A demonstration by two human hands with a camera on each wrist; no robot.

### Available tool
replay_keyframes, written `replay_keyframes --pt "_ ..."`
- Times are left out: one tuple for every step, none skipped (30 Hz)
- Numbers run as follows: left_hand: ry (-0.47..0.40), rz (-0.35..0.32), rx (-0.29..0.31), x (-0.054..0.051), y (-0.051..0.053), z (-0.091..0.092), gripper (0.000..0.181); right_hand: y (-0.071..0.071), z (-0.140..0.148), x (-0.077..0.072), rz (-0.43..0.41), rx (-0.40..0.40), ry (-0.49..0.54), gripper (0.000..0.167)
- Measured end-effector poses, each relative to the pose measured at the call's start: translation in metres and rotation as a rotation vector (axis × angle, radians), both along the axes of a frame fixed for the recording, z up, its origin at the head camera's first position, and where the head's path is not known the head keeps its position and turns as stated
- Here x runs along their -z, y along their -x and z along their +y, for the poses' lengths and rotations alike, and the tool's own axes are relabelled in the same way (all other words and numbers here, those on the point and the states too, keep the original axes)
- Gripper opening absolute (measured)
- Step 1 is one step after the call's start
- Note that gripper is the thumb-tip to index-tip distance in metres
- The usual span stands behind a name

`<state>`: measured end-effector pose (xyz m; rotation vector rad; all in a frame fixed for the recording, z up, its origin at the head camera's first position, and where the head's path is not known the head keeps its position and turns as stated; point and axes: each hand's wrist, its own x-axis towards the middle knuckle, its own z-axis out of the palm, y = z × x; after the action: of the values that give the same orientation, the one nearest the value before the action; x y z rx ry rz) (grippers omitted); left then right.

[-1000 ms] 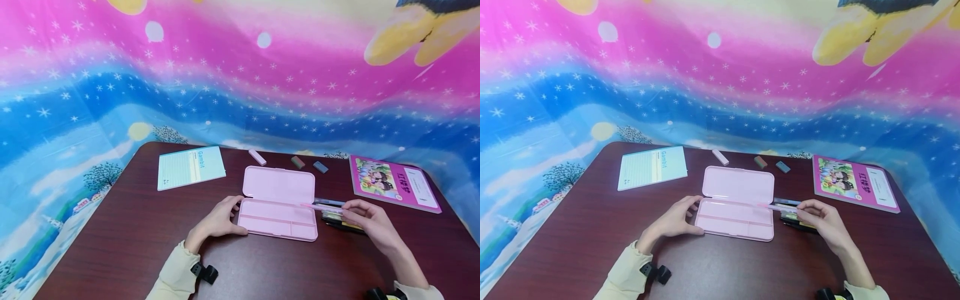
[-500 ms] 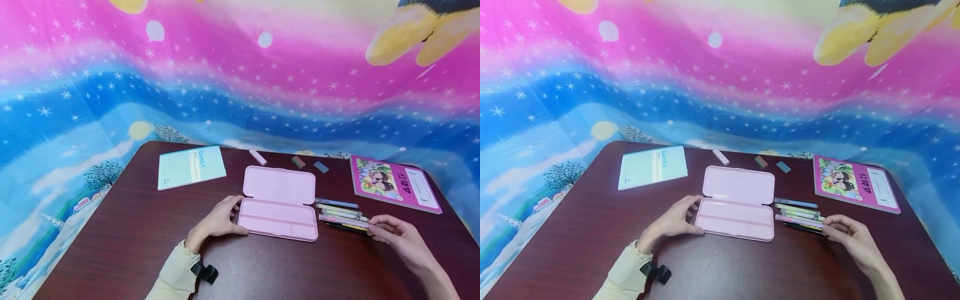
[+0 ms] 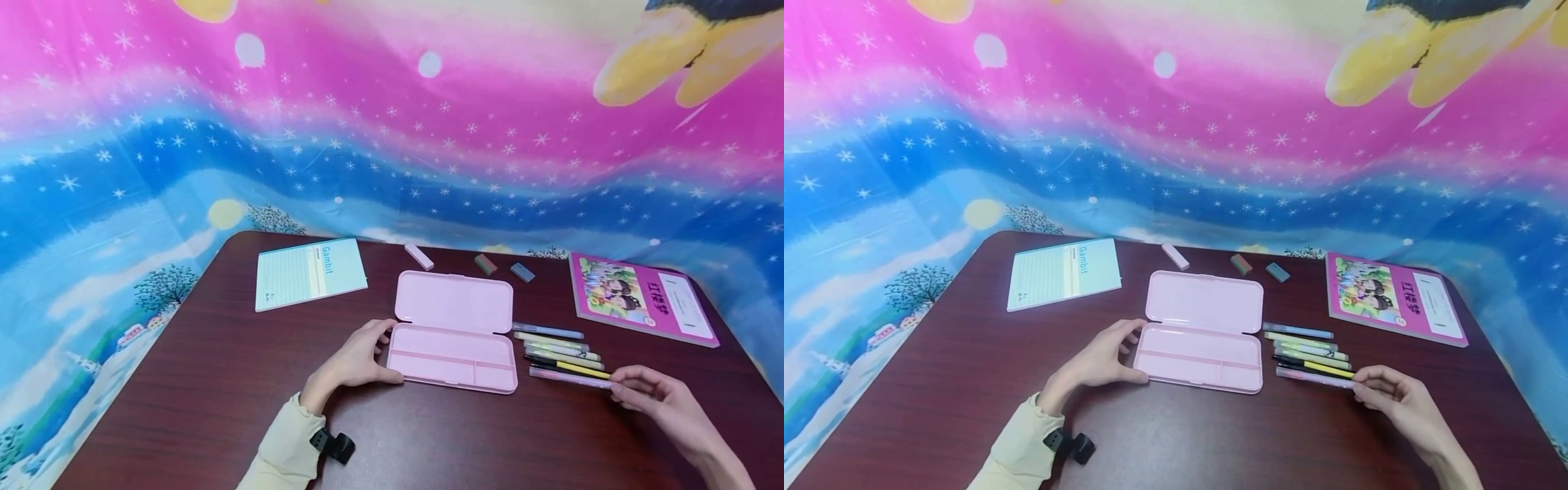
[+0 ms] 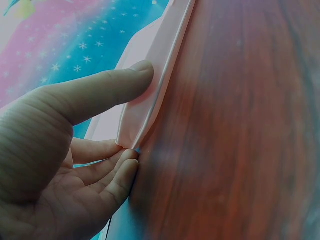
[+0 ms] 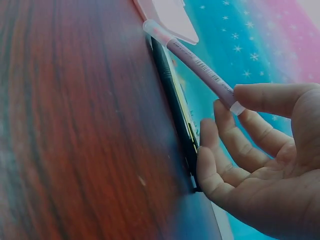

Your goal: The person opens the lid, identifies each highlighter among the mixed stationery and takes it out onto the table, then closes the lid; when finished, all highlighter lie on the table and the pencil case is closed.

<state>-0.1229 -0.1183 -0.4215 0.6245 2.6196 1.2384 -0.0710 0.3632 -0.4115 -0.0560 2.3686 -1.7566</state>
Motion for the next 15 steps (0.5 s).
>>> replay_keyframes --pt "-0.001 0.001 0.001 0.0 -0.0001 0.0 0.086 -0.0001 -0.0009 -0.0005 -0.008 0.011 -0.045 0.012" --pt "-0.001 0.002 0.003 0.0 -0.0001 0.0 0.086 -0.0001 -0.0018 -0.0014 -0.018 0.024 -0.105 0.015" --pt "-0.001 0.003 0.004 0.0 -0.0002 0.0 0.086 -0.0002 -0.0027 -0.0023 -0.025 0.039 -0.172 0.019" --pt "-0.002 0.003 0.005 0.0 -0.0002 -0.0001 0.086 -0.0004 -0.0037 -0.0033 -0.027 0.053 -0.253 0.024" --pt "-0.002 0.004 0.006 0.0 -0.0003 -0.0001 0.086 -0.0005 -0.0045 -0.0042 -0.026 0.066 -0.338 0.028" --pt "-0.002 0.002 0.005 0.0 -0.0002 -0.0003 0.086 -0.0009 -0.0052 -0.0049 -0.022 0.078 -0.417 0.032" --pt "-0.002 0.003 0.005 0.0003 -0.0001 -0.0003 0.086 -0.001 -0.0056 -0.0055 -0.019 0.087 -0.483 0.034" --pt "-0.003 0.005 0.005 0.0004 0.0 -0.0004 0.086 -0.001 -0.0059 -0.0059 -0.011 0.091 -0.539 0.035" --pt "-0.004 0.005 0.004 0.0005 0.0001 -0.0005 0.086 -0.001 -0.006 -0.006 -0.001 0.094 -0.581 0.036" --pt "-0.004 0.007 0.003 0.0005 0.0002 -0.0006 0.086 -0.0012 -0.0061 -0.006 0.01 0.095 -0.61 0.035" --pt "-0.003 0.011 0.003 0.0007 0.0004 -0.0006 0.086 -0.0011 -0.0061 -0.0058 0.018 0.096 -0.626 0.034" --pt "-0.006 0.015 0.005 0.0009 0.0006 -0.0006 0.086 -0.0012 -0.0061 -0.0055 0.025 0.097 -0.635 0.034" --pt "-0.005 0.017 0.005 0.0008 0.0007 -0.0007 0.086 -0.0011 -0.006 -0.005 0.032 0.097 -0.642 0.033" --pt "-0.005 0.022 0.005 0.001 0.0007 -0.0006 0.086 -0.0012 -0.0059 -0.0044 0.037 0.097 -0.649 0.033" --pt "-0.004 0.023 0.005 0.0012 0.0008 -0.0006 0.086 -0.0013 -0.0057 -0.0038 0.041 0.098 -0.655 0.033"
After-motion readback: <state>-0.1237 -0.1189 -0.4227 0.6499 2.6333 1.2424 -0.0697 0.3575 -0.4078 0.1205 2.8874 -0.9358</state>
